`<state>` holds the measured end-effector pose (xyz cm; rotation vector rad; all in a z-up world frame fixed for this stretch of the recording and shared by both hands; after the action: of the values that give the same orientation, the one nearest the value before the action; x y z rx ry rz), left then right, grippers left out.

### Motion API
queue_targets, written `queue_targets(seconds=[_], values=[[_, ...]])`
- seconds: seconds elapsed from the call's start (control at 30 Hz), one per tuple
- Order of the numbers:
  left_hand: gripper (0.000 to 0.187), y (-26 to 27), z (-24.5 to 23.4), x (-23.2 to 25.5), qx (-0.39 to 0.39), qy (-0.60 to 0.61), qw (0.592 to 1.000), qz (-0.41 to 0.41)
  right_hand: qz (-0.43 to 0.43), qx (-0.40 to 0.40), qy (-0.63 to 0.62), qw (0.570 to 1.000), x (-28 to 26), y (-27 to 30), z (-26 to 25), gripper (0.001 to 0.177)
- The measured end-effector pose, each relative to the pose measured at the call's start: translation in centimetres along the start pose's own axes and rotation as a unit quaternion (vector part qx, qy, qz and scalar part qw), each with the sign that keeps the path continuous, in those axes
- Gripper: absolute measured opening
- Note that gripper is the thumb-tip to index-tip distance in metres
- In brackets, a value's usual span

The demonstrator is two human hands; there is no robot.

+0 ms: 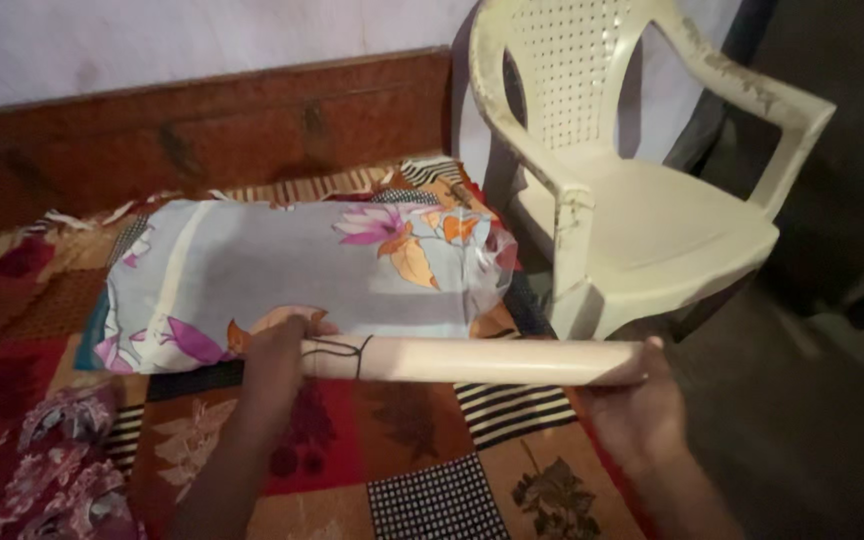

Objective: The person lifts a white plastic table, turns it upside down, and repeatedly pulls on the crossbar to detach it from the tabletop. The person then places the detached crossbar on a nearby bed and continues to handle the table frame.

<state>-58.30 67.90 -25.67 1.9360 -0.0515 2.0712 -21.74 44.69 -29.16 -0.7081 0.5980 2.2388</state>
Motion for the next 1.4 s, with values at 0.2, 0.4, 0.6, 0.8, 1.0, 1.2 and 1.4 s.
queue_targets(seconds=[0.2,0.4,0.6,0.8,1.0,1.2,1.4], values=[[0.038,-2.3,-3.2,-8.6,0.057,0.011,0.996,-0.064,0.003,-0.005,0.08,0.997,5.5,-3.4,-7.2,0.054],[0.036,-5.6,-6.3,-16.1,0.107,-0.074,0.99,-0.058,0.058,0.066,0.182,0.979,7.9,-4.0,-10.4,0.046],[0.034,-9.2,-8.8,-24.5,0.127,-0.035,0.983,-0.129,0.042,0.018,0.26,0.964,9.6,-4.5,-12.2,0.042],[0.039,-11.8,-10.7,-28.6,0.094,-0.056,0.992,-0.067,0.073,0.098,0.276,0.953,11.5,-4.5,-14.8,0.043],[0.04,-11.0,-10.4,-28.1,0.144,-0.193,0.966,-0.096,0.118,0.166,0.299,0.932,11.3,-2.5,-13.6,0.047],[0.052,-9.2,-6.7,-20.2,0.192,-0.275,0.939,-0.078,0.049,0.16,0.305,0.938,8.4,-1.8,-9.5,0.048],[0.073,-11.5,3.0,-7.8,-0.068,0.358,0.93,-0.042,-0.035,-0.01,0.031,0.999,1.4,-5.6,0.2,0.06]])
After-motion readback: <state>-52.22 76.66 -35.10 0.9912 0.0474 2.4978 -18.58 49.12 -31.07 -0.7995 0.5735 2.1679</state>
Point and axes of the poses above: each hand's wrist, its own y-axis away from the middle knuckle, its own z-axis out of the palm, x = y × z, the point moved 8 cm from there along -y, towards the middle knuckle, and after that the axes turned 9 degrees about -z, right-handed, at the moved point
